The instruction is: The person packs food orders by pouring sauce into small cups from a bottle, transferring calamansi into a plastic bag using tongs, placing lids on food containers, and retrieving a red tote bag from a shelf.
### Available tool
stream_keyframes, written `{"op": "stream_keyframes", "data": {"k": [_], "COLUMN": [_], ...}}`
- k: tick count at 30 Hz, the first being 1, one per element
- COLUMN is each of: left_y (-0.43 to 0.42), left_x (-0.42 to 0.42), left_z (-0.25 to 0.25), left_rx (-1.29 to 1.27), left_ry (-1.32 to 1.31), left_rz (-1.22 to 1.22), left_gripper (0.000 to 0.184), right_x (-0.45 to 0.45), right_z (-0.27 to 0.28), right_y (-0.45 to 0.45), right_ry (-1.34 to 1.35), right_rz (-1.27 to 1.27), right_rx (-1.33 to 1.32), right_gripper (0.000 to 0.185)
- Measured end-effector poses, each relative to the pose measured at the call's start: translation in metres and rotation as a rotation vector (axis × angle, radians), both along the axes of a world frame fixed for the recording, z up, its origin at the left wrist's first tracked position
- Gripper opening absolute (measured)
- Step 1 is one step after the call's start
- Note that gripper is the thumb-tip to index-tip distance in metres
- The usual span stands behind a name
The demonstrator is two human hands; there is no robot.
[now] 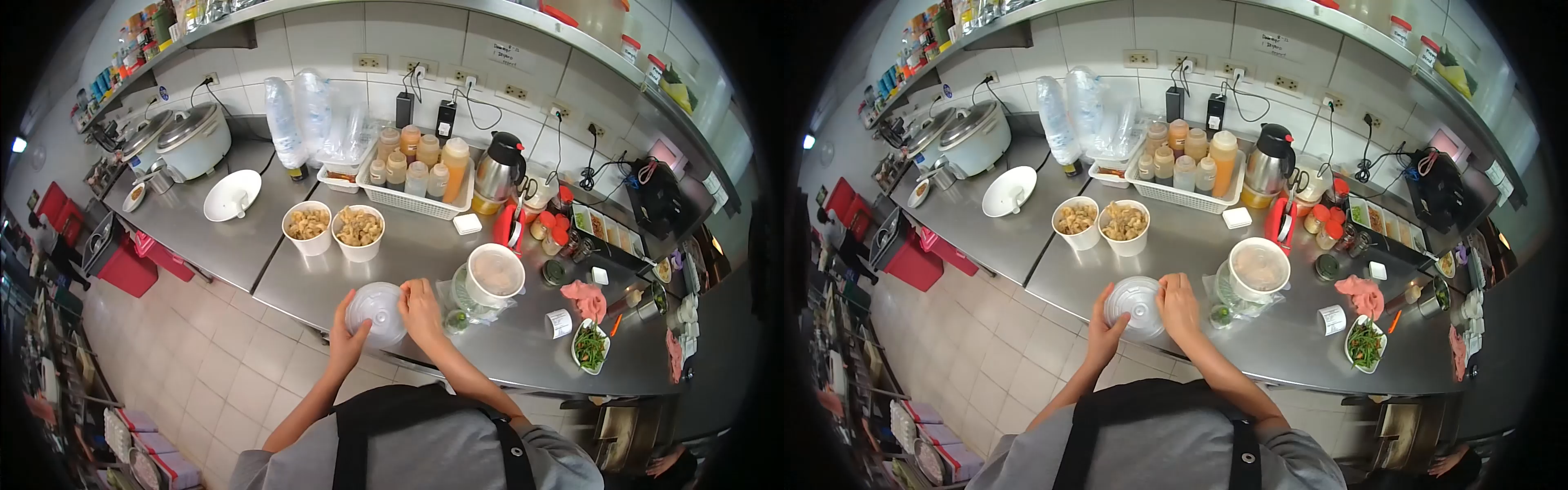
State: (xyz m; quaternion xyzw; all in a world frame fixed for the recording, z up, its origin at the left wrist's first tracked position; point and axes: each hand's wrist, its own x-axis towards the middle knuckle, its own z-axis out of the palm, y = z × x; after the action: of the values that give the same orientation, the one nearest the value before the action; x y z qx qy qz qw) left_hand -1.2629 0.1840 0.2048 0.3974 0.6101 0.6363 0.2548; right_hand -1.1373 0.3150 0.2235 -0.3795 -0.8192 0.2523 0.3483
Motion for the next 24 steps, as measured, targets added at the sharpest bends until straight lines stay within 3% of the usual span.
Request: {"op": "stream_keyframes", "data": {"k": [1,3,4,7,10,12,15,17,21,24], "left_y": [-0.007,-0.007,-0.004,0.010,0.031,0.047,0.076,0.104,0.152,0.168], "left_x": [-0.010,-0.023,-0.027,-0.035,-0.036,-0.045,-0.087,-0.110,-0.140,-0.144], "left_z": [-0.010,-0.026,-0.035,-0.066,-0.084,-0.090,-0.088,-0.072,-0.054,-0.060], "left_rx": [-0.028,-0.083,-0.082,-0.110,-0.181,-0.207,-0.213,-0.116,-0.198,-0.273], "left_ry": [-0.064,-0.179,-0.107,0.050,0.130,0.244,-0.163,-0.187,-0.417,-0.306], "left_rz": [-0.015,-0.040,-0.043,-0.037,0.057,0.212,0.193,0.238,0.266,0.315], "left_gripper": [0.067,0.066,0.067,0.066,0.060,0.057,0.056,0.054,0.045,0.038], "right_x": [-0.005,-0.007,-0.008,-0.006,0.001,0.005,0.005,0.000,-0.008,-0.008], "right_z": [-0.009,-0.018,-0.022,-0.028,-0.037,-0.041,-0.015,-0.006,-0.012,-0.001], "right_y": [-0.008,-0.013,-0.012,0.002,0.025,0.044,0.064,0.081,0.111,0.115], "right_ry": [-0.033,-0.048,-0.053,-0.109,-0.100,0.231,0.614,0.791,0.563,0.632], "right_rz": [-0.012,-0.015,-0.017,-0.002,-0.048,0.029,0.121,0.151,-0.025,-0.020], "right_rx": [-0.080,0.045,0.110,-0.289,-0.401,-0.543,-0.827,-0.961,-0.810,-0.812], "right_gripper": [0.017,0.017,0.017,0.018,0.020,0.022,0.026,0.026,0.022,0.023]}}
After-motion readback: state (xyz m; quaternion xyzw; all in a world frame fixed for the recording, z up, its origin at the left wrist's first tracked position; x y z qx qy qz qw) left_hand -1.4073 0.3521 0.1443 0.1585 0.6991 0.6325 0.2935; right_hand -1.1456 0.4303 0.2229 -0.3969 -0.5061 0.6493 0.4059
